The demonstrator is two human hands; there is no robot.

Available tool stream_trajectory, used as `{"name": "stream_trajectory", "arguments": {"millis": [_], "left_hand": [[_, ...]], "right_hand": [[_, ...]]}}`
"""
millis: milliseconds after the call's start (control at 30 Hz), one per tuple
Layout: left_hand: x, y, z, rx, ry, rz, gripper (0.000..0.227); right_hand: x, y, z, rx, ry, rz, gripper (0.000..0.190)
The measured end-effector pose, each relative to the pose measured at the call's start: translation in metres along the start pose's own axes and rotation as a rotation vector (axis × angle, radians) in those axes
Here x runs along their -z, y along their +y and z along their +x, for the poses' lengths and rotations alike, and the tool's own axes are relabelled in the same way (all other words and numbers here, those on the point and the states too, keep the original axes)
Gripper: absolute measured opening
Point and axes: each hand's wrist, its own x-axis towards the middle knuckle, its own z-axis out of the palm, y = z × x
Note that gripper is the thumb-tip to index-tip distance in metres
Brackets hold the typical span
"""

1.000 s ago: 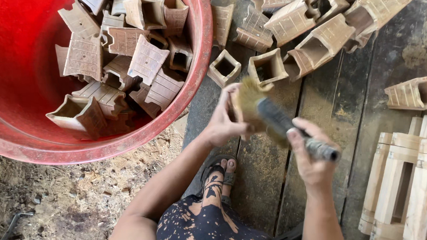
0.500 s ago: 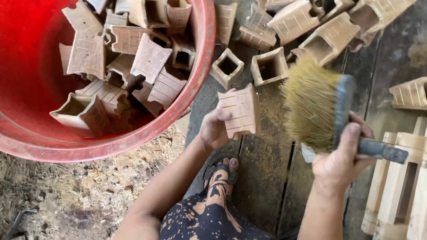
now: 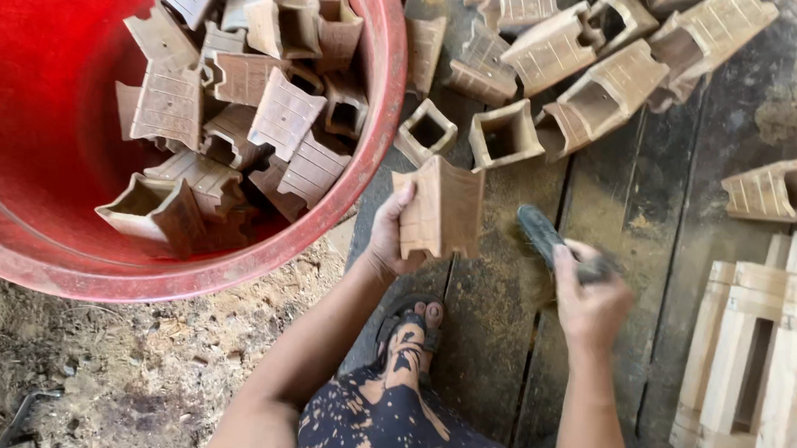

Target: The person cleans and finishes small wooden box-like components by brushing off dust with a hand brush and applying a liquid from a small bottle to the edges.

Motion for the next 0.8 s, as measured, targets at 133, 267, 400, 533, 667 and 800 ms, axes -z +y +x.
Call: {"name": "stream_trajectory", "arguments": {"millis": [133, 267, 400, 533, 667, 800], "left_hand": [[-0.031, -0.009, -0.025, 0.014, 0.073, 0.132, 0.051], [-0.067, -0.001, -0.039, -0.239, 0.033, 0.508, 0.083], [-0.038, -0.007, -0.028, -0.264, 0.019, 0.515, 0.109], [0.006, -0.012, 0.001, 0.094, -0.045, 0.193, 0.066], [-0.036, 0.0, -0.027, 0.215, -0.244, 0.069, 0.078], [-0.019, 0.001, -0.016, 0.194, -0.028, 0.166, 0.058]], "right_hand": [[-0.016, -0.023, -0.029, -0.36, 0.155, 0.645, 0.024], [-0.019, -0.025, -0.028, -0.192, 0.128, 0.712, 0.03], [0.009, -0.042, -0.015, -0.029, -0.046, 0.564, 0.027], [0.037, -0.066, 0.019, -0.076, 0.181, 1.034, 0.02], [0.017, 0.007, 0.023, -0.062, -0.281, 0.948, 0.051], [0.031, -0.002, 0.027, 0.259, 0.032, 0.001, 0.009]]}}
